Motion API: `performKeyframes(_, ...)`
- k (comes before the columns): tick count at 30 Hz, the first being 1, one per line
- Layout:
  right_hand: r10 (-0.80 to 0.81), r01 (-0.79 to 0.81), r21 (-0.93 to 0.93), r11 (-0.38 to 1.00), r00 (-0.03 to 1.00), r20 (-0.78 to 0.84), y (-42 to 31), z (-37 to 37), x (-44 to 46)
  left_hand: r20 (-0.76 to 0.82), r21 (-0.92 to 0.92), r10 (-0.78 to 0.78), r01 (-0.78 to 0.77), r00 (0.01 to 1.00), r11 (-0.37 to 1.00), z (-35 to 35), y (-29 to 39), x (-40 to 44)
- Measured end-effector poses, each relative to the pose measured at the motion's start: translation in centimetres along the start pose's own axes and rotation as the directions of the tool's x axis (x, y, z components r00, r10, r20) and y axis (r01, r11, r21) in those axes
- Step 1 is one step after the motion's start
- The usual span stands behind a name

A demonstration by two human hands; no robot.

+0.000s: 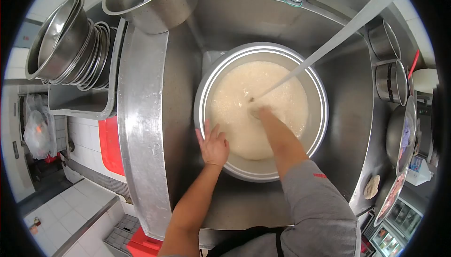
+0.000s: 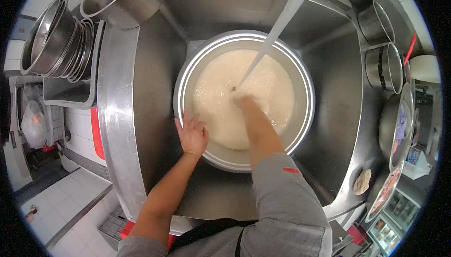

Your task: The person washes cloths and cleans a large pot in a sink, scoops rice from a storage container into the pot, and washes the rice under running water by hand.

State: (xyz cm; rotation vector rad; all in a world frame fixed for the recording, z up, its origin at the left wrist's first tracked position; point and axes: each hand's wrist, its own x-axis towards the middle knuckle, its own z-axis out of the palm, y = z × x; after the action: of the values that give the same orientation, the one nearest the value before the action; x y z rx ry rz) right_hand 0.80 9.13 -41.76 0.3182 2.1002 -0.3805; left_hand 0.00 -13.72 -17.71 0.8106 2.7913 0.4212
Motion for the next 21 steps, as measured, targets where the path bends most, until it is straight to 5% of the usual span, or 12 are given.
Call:
performKeyframes(2,0.006,0.003,0.071,0.997,0.992,-0.122,-2.8,-0.6,-0.4,-0.002,0.013,-0.002,0.002,1.000,1.000,0.0,-0.2,0.0)
performKeyframes(3,0.015,0.067,0.258,0.964,0.953,-0.302,-4.9,-0.6,-3.7,-0.011,0.018,0.003,-0.003,1.000,1.000,0.1,-0.2,0.0)
performKeyframes(6,-0.327,0.258,-0.277,0.925,0.914,-0.241,-5.2,-0.5,-11.6,0.012,0.023,-0.001,0.001,1.000,1.000,0.0,-0.2,0.1)
performKeyframes(7,-0.380,0.325,-0.261,0.909,0.904,-0.198,-3.8,0.3,-12.1,0.038,0.023,-0.006,0.005,0.999,1.000,0.0,-0.3,-0.1)
performKeyframes(11,-0.149,0.155,0.069,0.985,0.984,-0.094,2.7,0.0,-7.8,-0.005,0.003,0.006,-0.006,1.000,1.000,-0.2,-0.1,0.0)
performKeyframes(15,0.079,-0.077,0.024,0.997,0.989,-0.127,-0.7,-0.8,-4.2,-0.025,0.005,0.006,-0.006,1.000,1.000,0.1,-0.1,0.0)
performKeyframes(18,-0.059,0.025,-0.121,0.992,0.955,-0.291,-3.5,1.8,-9.1,0.000,0.018,0.008,-0.008,1.000,1.000,-0.1,0.0,-0.1)
performKeyframes(21,-0.266,0.220,-0.207,0.953,0.936,-0.231,-3.7,3.3,-13.1,-0.019,0.001,0.007,-0.007,1.000,1.000,-0.1,-0.2,0.1)
